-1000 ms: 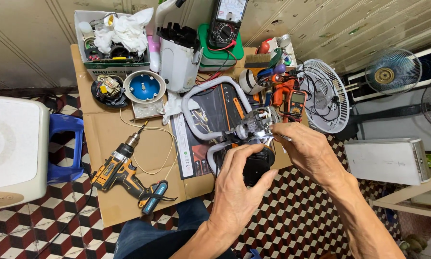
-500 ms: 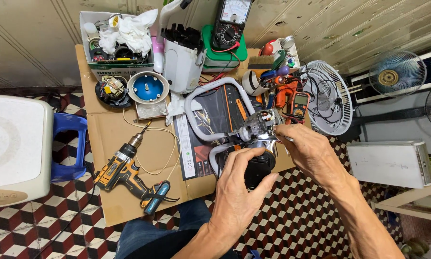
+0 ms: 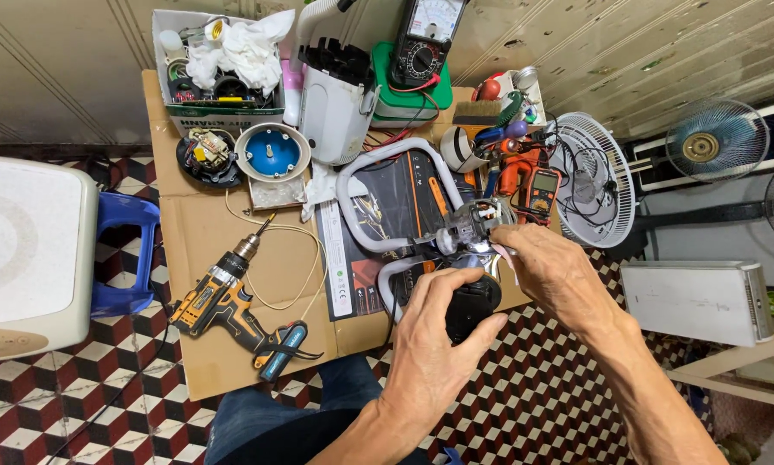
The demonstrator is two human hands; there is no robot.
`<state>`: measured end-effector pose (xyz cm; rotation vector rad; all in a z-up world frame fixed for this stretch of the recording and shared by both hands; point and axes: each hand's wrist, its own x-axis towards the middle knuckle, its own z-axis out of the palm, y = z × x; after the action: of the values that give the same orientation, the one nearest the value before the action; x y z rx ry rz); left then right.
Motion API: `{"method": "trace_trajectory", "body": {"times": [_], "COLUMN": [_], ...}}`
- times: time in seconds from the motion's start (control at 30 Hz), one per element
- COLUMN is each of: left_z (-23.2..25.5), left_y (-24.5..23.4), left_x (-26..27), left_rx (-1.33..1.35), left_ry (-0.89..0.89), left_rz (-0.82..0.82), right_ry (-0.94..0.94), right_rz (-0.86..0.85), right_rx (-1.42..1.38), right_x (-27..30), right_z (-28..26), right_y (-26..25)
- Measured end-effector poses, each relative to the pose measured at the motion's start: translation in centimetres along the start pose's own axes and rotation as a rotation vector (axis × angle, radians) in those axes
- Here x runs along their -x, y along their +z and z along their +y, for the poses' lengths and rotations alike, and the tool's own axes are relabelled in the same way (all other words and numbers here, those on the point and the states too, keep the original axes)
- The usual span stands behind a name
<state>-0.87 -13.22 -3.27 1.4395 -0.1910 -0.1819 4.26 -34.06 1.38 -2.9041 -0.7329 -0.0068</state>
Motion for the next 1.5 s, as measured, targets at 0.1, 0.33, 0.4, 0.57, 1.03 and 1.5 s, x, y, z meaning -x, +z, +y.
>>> {"method": "trace_trajectory", "body": {"times": [0.1,0.33,0.4,0.57,1.03,1.5], "left_z": [0.4,-0.1,0.0,-0.6,-1.0,-1.2], "left_y": [-0.1,0.3,0.4,0.8,1.2,1.3], "left_x": [-0.1,-0.1,-0.1,-0.2,-0.6,-0.7], "left_rx": [0.01,0.014,0.006,0.015,-0.037,-0.011], "left_ry": [-0.067,-0.009,-0.042,-0.036,-0.022,-0.088], "left_rz": [-0.022,0.001,-0.008,0.008,-0.002,-0.026], "right_ry": [0.01,0.017,0.039,0.023,0.297,0.163], "right_rz": [-0.002,0.084,0.121,0.151,0.117,0.262], "right_rx": [0.025,0.021,-0.01,-0.039,-0.108,-0.074], "right_x": [0.3,0.7,0.4,0.9,0.3,0.9], "right_z": [0.7,1.4,1.0,1.4,1.9,0.1], "right_y": [0.4,0.7,0.2,0.6,0.8,-0.2]}}
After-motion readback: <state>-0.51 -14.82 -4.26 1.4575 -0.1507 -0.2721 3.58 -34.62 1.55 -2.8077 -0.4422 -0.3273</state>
